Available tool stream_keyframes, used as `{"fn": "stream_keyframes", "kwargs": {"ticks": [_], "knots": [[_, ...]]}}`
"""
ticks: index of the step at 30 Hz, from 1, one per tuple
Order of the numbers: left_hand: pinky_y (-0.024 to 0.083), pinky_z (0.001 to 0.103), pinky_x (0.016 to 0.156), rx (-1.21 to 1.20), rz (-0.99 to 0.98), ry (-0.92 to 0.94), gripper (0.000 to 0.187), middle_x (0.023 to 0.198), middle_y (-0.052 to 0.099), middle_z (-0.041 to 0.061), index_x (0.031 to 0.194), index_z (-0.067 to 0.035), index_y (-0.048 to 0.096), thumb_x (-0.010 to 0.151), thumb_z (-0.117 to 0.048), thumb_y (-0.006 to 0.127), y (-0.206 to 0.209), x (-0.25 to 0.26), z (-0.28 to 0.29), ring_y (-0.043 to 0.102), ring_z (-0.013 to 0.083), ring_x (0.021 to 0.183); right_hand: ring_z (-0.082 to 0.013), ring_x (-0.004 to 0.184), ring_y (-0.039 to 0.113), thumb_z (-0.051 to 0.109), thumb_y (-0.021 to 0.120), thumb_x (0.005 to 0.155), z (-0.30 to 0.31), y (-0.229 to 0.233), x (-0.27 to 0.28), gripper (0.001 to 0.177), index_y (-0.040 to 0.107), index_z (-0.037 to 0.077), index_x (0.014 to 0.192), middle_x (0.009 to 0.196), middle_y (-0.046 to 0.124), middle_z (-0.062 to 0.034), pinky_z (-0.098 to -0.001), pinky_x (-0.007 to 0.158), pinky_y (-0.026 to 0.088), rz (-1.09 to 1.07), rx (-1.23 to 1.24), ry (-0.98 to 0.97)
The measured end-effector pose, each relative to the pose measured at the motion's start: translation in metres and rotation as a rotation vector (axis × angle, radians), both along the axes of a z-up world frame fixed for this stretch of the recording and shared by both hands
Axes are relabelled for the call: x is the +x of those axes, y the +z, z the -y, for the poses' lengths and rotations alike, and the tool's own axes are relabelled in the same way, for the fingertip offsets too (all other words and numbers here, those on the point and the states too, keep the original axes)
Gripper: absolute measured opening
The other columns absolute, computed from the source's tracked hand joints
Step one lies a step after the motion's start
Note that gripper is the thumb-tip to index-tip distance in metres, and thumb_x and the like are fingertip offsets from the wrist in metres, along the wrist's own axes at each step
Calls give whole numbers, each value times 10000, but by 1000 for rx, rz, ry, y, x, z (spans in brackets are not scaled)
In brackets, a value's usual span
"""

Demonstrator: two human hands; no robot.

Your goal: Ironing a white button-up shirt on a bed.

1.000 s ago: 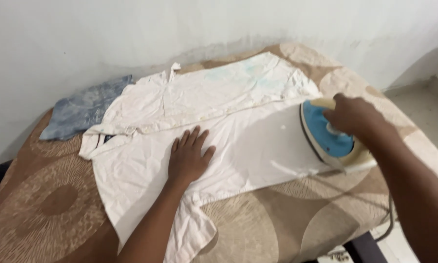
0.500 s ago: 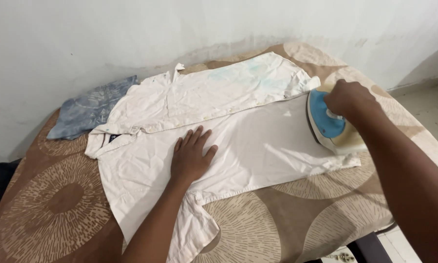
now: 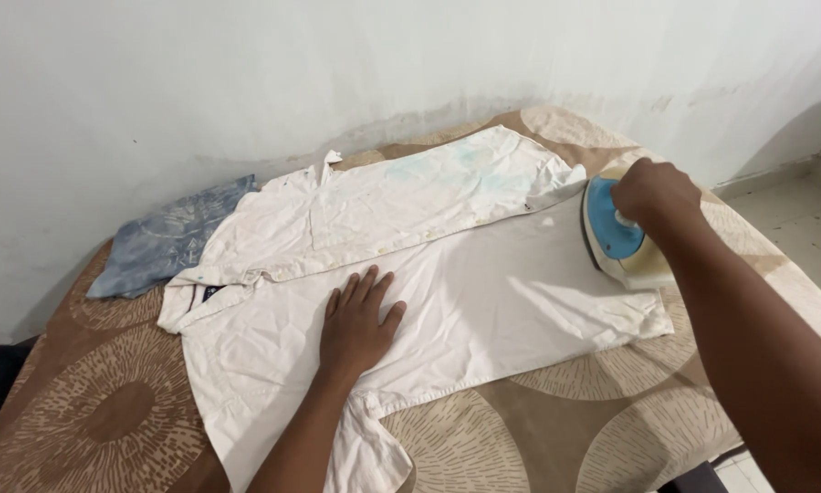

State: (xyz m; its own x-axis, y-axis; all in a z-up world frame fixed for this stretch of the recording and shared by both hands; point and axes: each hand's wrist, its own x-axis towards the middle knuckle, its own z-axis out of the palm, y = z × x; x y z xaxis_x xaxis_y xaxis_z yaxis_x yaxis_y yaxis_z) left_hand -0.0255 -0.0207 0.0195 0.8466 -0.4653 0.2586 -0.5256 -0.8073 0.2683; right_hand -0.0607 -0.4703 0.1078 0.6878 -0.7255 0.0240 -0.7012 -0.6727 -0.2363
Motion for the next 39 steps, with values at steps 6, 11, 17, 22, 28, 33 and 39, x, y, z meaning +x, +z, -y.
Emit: {"fn": "stream_keyframes", "kwargs": {"ticks": [6, 11, 17, 22, 28, 33, 39], "knots": [[231, 495, 1209, -31, 47, -20, 568, 1602, 422, 66, 1458, -209, 547, 958, -477, 552, -5, -1, -3, 362, 292, 1483, -421, 1049, 731, 338, 688, 967, 5, 14, -10, 479, 663, 3, 1309, 1190, 732, -252, -513, 877, 586, -82, 66, -34], [314, 502, 1151, -42, 148, -62, 490, 1489, 523, 126, 1360, -119, 615, 946, -381, 597, -7, 1, 20, 455, 329, 1384, -419, 1008, 749, 382, 682, 990, 4, 19, -34, 517, 649, -20, 1313, 1133, 749, -279, -509, 853, 600, -80, 24, 61], [497, 451, 995, -215, 130, -386, 293, 1238, 668, 121, 1159, -57, 704, 890, -155, 642, 8, 4, 139, 632, 317, 1142, -401, 984, 753, 394, 656, 1011, -4, 24, -37, 497, 659, -17, 1290, 1118, 751, -268, -491, 855, 593, -64, 40, 43], [561, 452, 865, -217, 183, -563, 205, 1081, 664, 148, 1075, -31, 694, 884, -58, 626, 27, 36, 266, 659, 335, 1031, -392, 946, 778, 401, 630, 1020, -6, 27, -38, 492, 643, -12, 1288, 1083, 768, -262, -500, 843, 606, -44, 88, 22], [571, 452, 824, -141, 79, -383, 112, 1064, 658, 171, 929, -32, 705, 866, -24, 613, -1, 83, 356, 655, 340, 986, -398, 995, 727, 419, 642, 980, -8, 30, -41, 467, 639, 30, 1238, 1070, 747, -235, -521, 848, 584, -37, 53, 47], [579, 443, 715, -166, 287, -358, 55, 997, 647, 168, 824, -40, 678, 849, -14, 636, -21, 88, 359, 656, 336, 910, -385, 943, 764, 424, 618, 1003, -13, 35, -41, 465, 628, 38, 1261, 1037, 763, -233, -514, 817, 605, -79, 70, 57], [565, 393, 686, -292, 574, -309, 51, 918, 599, 109, 834, -61, 615, 842, -25, 650, -29, 75, 353, 644, 283, 851, -400, 942, 758, 448, 626, 1002, -15, 40, -44, 503, 636, 2, 1234, 1034, 750, -276, -512, 821, 593, -38, 169, -8]]}}
